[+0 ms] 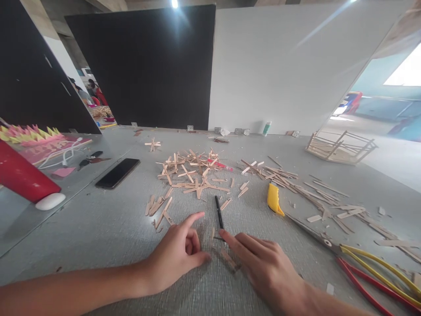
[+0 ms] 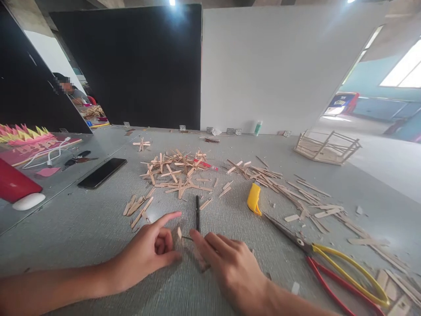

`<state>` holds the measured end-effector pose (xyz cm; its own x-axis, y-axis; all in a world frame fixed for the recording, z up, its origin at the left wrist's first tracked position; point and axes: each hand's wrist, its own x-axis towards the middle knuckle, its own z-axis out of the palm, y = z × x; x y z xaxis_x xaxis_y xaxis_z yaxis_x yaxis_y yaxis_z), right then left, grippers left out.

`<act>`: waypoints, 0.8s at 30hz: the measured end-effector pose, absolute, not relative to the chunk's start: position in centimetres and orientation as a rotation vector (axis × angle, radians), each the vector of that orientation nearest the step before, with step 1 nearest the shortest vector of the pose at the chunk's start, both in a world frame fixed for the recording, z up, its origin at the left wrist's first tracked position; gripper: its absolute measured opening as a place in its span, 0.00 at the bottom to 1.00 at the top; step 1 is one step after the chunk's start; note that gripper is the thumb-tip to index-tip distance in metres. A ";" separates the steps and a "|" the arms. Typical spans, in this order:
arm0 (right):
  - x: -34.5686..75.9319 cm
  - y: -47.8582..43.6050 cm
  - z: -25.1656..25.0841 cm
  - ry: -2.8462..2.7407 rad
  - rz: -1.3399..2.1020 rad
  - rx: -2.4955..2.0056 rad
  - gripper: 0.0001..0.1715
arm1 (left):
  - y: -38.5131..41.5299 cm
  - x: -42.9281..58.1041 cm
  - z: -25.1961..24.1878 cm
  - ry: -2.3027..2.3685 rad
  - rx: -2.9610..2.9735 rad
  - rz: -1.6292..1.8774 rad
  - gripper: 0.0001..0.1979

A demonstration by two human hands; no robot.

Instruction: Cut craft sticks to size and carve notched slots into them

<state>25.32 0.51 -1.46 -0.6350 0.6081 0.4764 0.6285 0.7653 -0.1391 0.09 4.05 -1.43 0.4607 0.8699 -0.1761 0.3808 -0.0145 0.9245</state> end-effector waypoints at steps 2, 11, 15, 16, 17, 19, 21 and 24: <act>25.3 0.6 -1.7 -2.429 -0.016 -0.953 0.23 | 4.0 0.1 -1.4 1.104 1.609 0.556 0.41; 25.3 0.7 -2.6 -2.342 0.190 -1.038 0.20 | 3.9 -0.1 -1.0 1.083 1.599 0.586 0.35; 25.1 0.9 -2.5 -2.331 0.253 -1.058 0.16 | 4.0 -0.1 -1.1 1.084 1.603 0.587 0.35; 25.0 0.9 -2.4 -2.326 0.263 -1.064 0.15 | 4.0 -0.1 -1.1 1.080 1.609 0.579 0.33; 25.0 0.9 -2.3 -2.324 0.269 -1.068 0.14 | 4.0 -0.1 -1.1 1.072 1.617 0.566 0.31; 24.8 1.0 -2.0 -2.348 0.301 -1.054 0.14 | 4.1 -0.1 -1.1 1.050 1.646 0.540 0.26; 24.7 1.0 -1.9 -2.374 0.331 -1.029 0.13 | 4.1 0.0 -0.9 1.018 1.680 0.525 0.21; 24.7 1.1 -1.7 -2.441 0.364 -0.963 0.13 | 4.0 0.2 -0.6 0.977 1.719 0.527 0.14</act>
